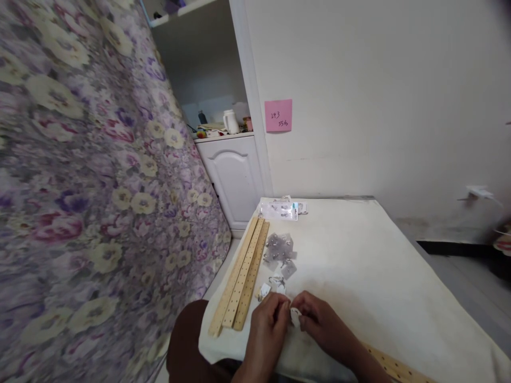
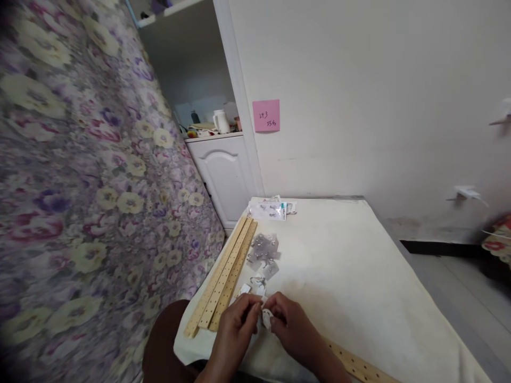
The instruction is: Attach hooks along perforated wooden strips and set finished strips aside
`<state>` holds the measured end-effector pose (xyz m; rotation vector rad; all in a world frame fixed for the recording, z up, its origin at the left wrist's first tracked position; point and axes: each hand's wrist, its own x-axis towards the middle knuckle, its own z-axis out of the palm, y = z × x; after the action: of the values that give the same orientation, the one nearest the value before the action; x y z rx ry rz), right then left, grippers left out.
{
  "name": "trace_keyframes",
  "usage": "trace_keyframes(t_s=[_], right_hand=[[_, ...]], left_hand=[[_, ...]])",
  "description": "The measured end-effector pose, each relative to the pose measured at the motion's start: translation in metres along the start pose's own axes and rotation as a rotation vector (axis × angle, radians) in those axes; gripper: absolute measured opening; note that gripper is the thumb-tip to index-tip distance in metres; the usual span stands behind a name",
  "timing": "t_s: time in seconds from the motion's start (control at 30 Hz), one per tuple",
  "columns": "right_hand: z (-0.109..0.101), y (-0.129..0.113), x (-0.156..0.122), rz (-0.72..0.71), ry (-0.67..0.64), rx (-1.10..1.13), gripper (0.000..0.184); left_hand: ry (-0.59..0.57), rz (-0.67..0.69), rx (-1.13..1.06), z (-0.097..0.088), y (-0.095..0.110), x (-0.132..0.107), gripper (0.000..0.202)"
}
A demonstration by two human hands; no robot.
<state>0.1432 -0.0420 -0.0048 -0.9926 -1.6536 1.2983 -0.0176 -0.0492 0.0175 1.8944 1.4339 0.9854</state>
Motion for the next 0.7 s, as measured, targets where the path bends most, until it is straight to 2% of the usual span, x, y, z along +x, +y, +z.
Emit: trace_keyframes(t_s=[0.17, 0.37, 0.53, 0.7], right_hand=[[-0.005, 0.003, 0.0, 0.025, 0.016, -0.038, 0.014], [-0.015, 0.003, -0.001, 0.07, -0.002, 0.045, 0.02], [-0.025, 0.003, -0.004, 0.059, 0.028, -0.042, 0.018], [-0.027, 0.01, -0.005, 0.103, -0.013, 0.028, 0.008]], left_hand=[[-0.004, -0.006, -0.041, 0.001, -0.006, -0.002, 0.032], [-0.075, -0.116, -0.336, 0.004, -0.014, -0.01, 0.028], [-0.127, -0.205, -0.416, 0.019, -0.018, -0.02, 0.031], [-0.118, -0.233, -0.602, 0.035, -0.022, -0.025, 0.021]])
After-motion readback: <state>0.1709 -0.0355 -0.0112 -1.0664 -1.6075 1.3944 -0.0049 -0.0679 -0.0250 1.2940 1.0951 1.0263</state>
